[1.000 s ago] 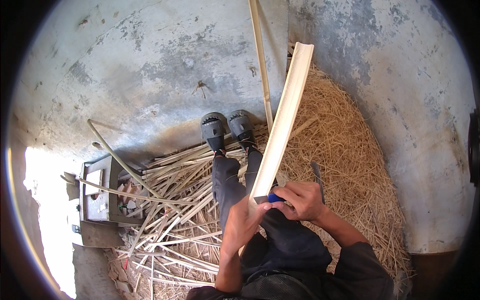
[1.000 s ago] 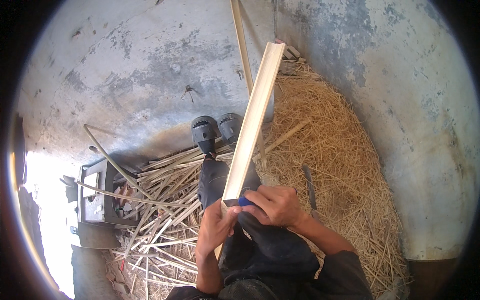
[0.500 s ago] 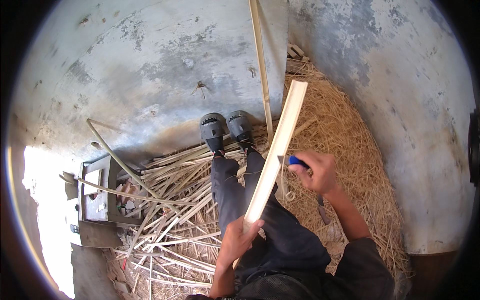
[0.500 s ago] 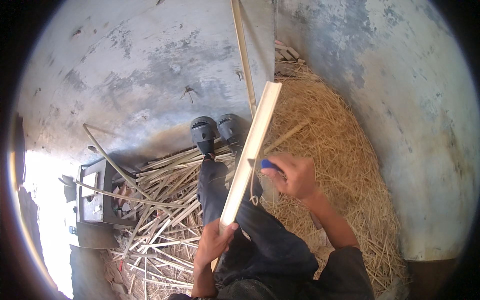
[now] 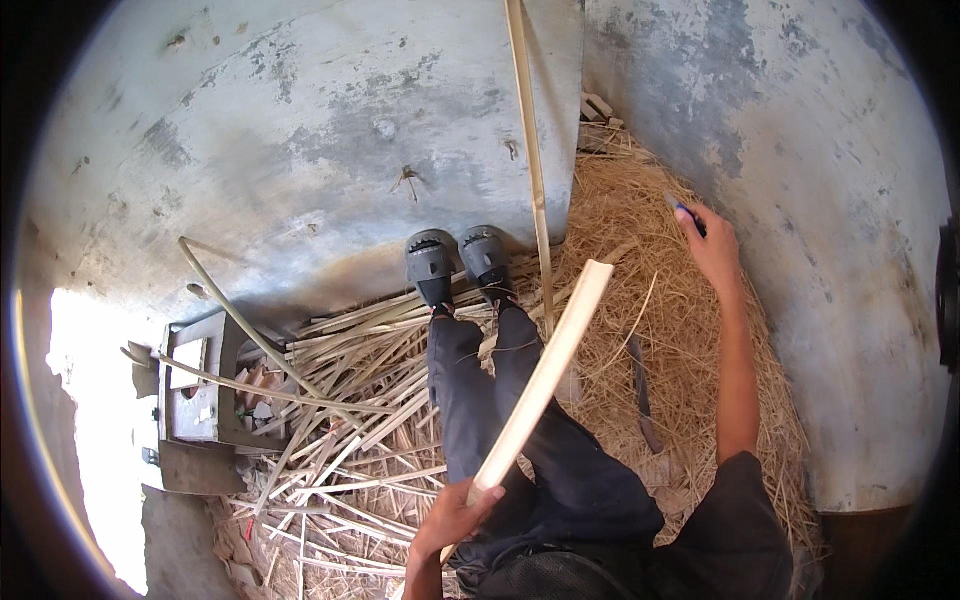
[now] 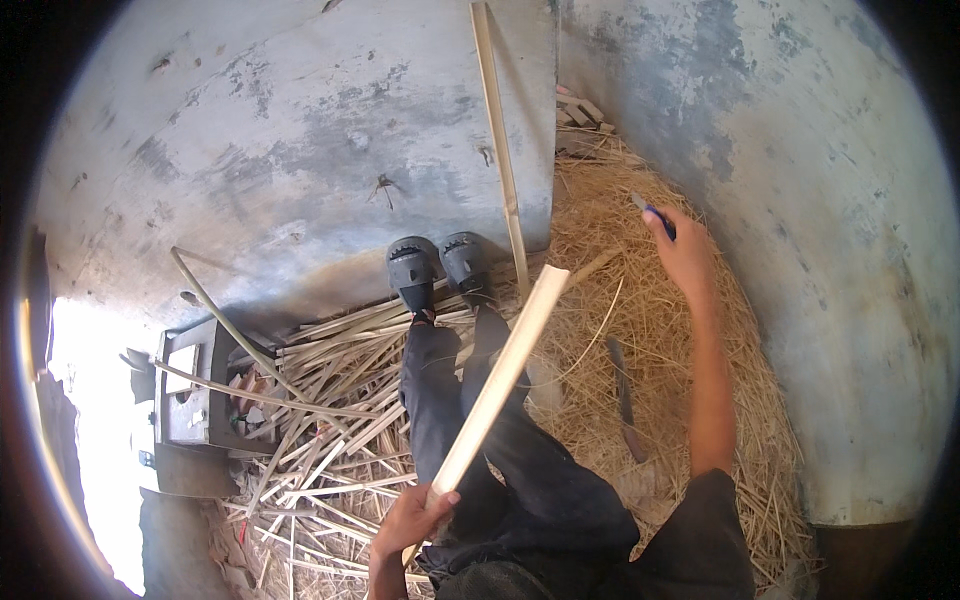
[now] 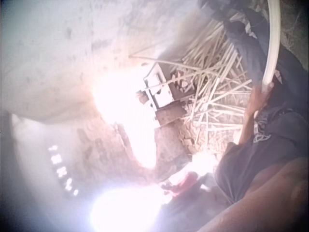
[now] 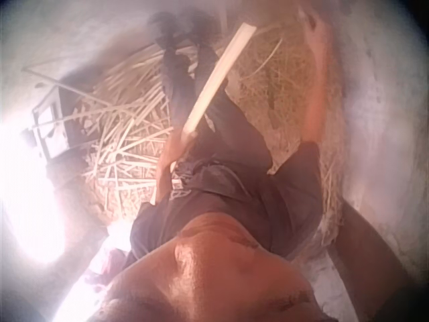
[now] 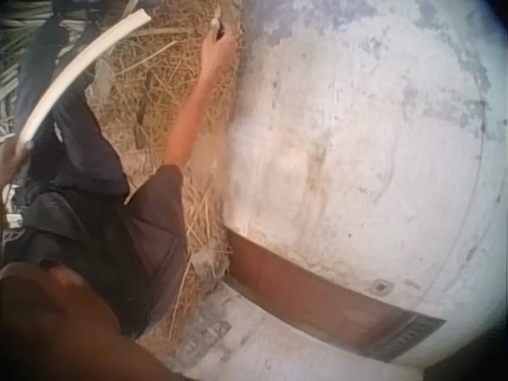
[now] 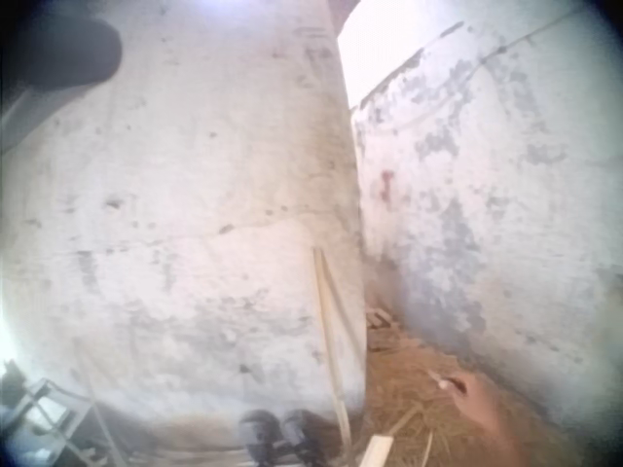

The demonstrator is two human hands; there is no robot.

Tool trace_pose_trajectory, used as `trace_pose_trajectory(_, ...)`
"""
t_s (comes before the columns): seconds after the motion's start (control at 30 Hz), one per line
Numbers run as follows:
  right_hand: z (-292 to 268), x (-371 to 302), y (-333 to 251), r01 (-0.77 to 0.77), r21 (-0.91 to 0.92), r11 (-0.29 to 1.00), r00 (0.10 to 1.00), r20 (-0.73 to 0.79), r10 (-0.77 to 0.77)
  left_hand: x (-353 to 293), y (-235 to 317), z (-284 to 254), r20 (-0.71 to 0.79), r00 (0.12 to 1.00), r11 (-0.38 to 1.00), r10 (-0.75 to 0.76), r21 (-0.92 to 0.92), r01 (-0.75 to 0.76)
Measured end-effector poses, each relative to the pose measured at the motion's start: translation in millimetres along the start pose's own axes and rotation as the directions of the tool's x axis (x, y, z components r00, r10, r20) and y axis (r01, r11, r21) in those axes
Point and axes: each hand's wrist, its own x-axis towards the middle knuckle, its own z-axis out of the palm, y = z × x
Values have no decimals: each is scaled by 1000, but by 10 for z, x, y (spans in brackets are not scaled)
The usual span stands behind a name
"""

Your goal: The person uses a knife to shave and smooth a long, thin piece of bamboo. They hold the bamboo strip with their left hand and repeatedly scrape the surface with the knife in their right hand, removing thin layers of material.

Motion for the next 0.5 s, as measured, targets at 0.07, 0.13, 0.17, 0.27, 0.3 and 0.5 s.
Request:
trace_pose_trajectory(0.07, -126, -95, -36, -67, -268, 961, 969, 212, 126, 57, -107, -51, -81, 997, 1000, 14, 1, -14)
trace_pose_trajectory(0.13, -98, -239, -99, -43, -238, 970, 980, 177, 87, 151, -138, -66, -131, 988, 997, 79, 0, -80)
trace_pose_trajectory(0.17, -70, -319, -159, -29, -222, 975, 985, 158, 66, 213, -82, -73, -149, 980, 991, 134, -5, -136)
trace_pose_trajectory(0.27, 85, -626, -403, 25, 183, 983, 991, 125, -48, 391, 121, -45, -162, 956, 966, 244, -47, -255)
trace_pose_trajectory(0.3, 85, -766, -613, 70, 290, 955, 988, 113, -107, 438, 241, -26, -154, 954, 959, 257, -80, -271)
trace_pose_trajectory(0.5, 202, -1506, -1373, 369, 540, 756, 900, -5, -436, 657, 658, 175, -155, 904, 896, 399, -143, -420)
